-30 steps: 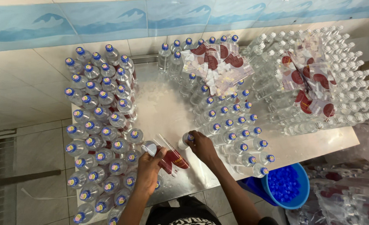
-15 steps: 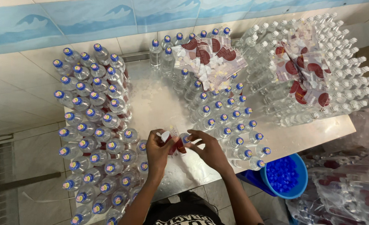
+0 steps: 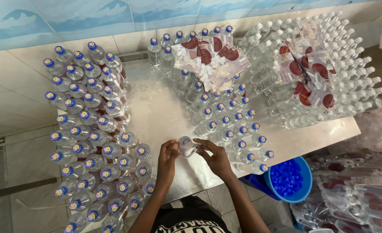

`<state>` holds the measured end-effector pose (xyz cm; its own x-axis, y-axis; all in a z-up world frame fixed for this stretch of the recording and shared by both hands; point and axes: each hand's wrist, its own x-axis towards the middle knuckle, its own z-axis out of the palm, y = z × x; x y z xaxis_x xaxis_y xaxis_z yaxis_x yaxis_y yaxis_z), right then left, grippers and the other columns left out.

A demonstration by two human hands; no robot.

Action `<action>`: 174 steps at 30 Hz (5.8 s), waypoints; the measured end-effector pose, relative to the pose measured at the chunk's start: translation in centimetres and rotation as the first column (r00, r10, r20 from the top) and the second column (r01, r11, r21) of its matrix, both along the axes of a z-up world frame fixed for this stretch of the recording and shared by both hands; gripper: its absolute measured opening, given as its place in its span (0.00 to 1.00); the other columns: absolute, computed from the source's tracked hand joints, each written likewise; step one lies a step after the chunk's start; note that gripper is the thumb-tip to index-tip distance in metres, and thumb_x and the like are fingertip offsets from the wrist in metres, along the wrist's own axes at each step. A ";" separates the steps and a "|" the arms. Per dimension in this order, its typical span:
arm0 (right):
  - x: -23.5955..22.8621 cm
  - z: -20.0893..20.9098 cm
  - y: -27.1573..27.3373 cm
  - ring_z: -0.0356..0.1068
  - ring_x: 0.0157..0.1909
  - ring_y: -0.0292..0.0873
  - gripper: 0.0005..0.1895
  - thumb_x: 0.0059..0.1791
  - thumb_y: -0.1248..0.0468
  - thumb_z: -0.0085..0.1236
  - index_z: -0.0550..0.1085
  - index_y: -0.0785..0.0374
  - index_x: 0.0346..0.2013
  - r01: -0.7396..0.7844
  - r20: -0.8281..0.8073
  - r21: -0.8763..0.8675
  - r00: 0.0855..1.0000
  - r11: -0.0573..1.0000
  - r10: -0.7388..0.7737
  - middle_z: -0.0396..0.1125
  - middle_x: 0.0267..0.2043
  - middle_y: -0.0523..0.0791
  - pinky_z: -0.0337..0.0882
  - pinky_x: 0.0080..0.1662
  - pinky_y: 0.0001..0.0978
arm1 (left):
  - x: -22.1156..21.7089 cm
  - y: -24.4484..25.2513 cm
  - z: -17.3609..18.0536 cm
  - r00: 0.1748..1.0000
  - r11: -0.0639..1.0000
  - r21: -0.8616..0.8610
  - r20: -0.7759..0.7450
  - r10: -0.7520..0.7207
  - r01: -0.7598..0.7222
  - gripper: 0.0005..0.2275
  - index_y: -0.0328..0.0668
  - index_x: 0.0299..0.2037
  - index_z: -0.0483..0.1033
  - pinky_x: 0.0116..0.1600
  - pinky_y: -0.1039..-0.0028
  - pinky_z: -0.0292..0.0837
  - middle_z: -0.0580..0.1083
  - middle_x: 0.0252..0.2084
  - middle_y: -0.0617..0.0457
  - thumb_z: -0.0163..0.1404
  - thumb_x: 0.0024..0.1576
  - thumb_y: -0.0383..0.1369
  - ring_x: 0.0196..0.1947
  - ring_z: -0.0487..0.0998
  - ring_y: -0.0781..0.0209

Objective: The person repeatedly picks up clear plastic water bottles from a metal table, applies a red and white paper label to the neck of each bottle, and places the labeled bottle back on the table. The person handles the bottles and labels by hand throughout the process.

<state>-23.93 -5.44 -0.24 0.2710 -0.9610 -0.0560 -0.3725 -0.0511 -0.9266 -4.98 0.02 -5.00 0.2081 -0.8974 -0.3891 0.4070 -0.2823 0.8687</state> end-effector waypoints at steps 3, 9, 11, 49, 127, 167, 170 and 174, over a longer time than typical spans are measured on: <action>0.2 0.8 0.3 0.82 0.56 0.52 0.26 0.51 0.75 0.65 0.82 0.51 0.62 -0.034 -0.021 -0.020 0.999 0.999 0.033 0.84 0.48 0.49 0.76 0.60 0.51 | -0.4 -0.1 2.0 0.985 0.989 0.148 -0.172 -0.002 0.028 0.19 0.42 0.68 0.70 0.67 0.55 0.73 0.73 0.60 0.42 0.49 0.71 0.42 0.62 0.77 0.51; 0.0 -0.4 0.1 0.81 0.58 0.52 0.29 0.53 0.75 0.61 0.78 0.50 0.67 -0.074 -0.009 -0.070 0.997 0.995 0.073 0.83 0.54 0.47 0.76 0.61 0.51 | -1.0 -1.3 0.9 0.974 0.986 0.138 -0.196 0.117 -0.090 0.16 0.41 0.65 0.71 0.60 0.60 0.74 0.74 0.57 0.47 0.52 0.68 0.31 0.53 0.75 0.60; 0.0 -2.1 -0.4 0.79 0.60 0.50 0.30 0.53 0.76 0.59 0.77 0.50 0.68 -0.087 -0.015 -0.073 0.996 0.994 0.086 0.82 0.56 0.45 0.75 0.62 0.49 | -1.4 -1.1 -1.8 0.993 0.990 0.113 -0.073 0.094 -0.085 0.15 0.43 0.66 0.72 0.65 0.59 0.72 0.72 0.63 0.46 0.50 0.68 0.30 0.63 0.73 0.55; 3.1 -22.0 -0.8 0.69 0.70 0.64 0.38 0.49 0.56 0.70 0.68 0.61 0.72 0.024 -0.176 0.159 0.984 0.987 0.005 0.70 0.67 0.55 0.69 0.70 0.57 | -0.2 -5.1 -11.1 0.190 0.779 0.122 0.936 -0.296 0.615 0.20 0.40 0.71 0.66 0.76 0.64 0.66 0.71 0.68 0.43 0.51 0.69 0.34 0.74 0.69 0.47; -5.9 8.0 1.7 0.78 0.42 0.39 0.22 0.57 0.50 0.55 0.84 0.62 0.53 -0.011 -0.078 0.271 0.996 0.963 0.033 0.80 0.44 0.45 0.78 0.43 0.32 | -0.1 -2.0 7.5 0.641 0.688 0.039 0.331 -0.693 0.724 0.26 0.52 0.68 0.75 0.56 0.69 0.80 0.83 0.58 0.51 0.61 0.56 0.35 0.57 0.85 0.57; -6.7 -14.3 6.7 0.72 0.60 0.73 0.44 0.46 0.59 0.72 0.61 0.56 0.73 -0.216 -0.180 0.004 0.960 0.976 0.213 0.68 0.66 0.58 0.75 0.61 0.67 | -10.4 10.2 -2.4 0.898 0.898 0.117 -0.078 0.434 -0.424 0.21 0.32 0.55 0.82 0.48 0.66 0.82 0.83 0.42 0.43 0.73 0.51 0.27 0.42 0.85 0.58; -7.5 -13.3 6.3 0.68 0.67 0.70 0.44 0.47 0.67 0.69 0.59 0.60 0.77 -0.278 -0.205 -0.012 0.941 0.960 0.270 0.63 0.72 0.60 0.73 0.66 0.62 | -11.0 9.4 0.9 0.894 0.905 0.100 -0.149 0.423 -0.412 0.20 0.34 0.55 0.81 0.51 0.66 0.81 0.82 0.43 0.46 0.71 0.53 0.26 0.44 0.84 0.59; -10.2 -10.1 6.8 0.60 0.76 0.70 0.48 0.47 0.77 0.64 0.55 0.69 0.79 -0.259 -0.109 0.045 0.959 0.965 0.262 0.59 0.75 0.64 0.67 0.73 0.56 | -10.9 8.7 1.1 0.867 0.903 0.133 -0.252 0.430 -0.409 0.15 0.33 0.55 0.80 0.52 0.61 0.80 0.82 0.44 0.45 0.66 0.59 0.27 0.44 0.84 0.56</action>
<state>-34.14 1.39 -10.34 0.5019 -0.8553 -0.1286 -0.4522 -0.1328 -0.8820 -15.92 8.73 -3.89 0.4369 -0.7158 -0.5447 0.7157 -0.0902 0.6925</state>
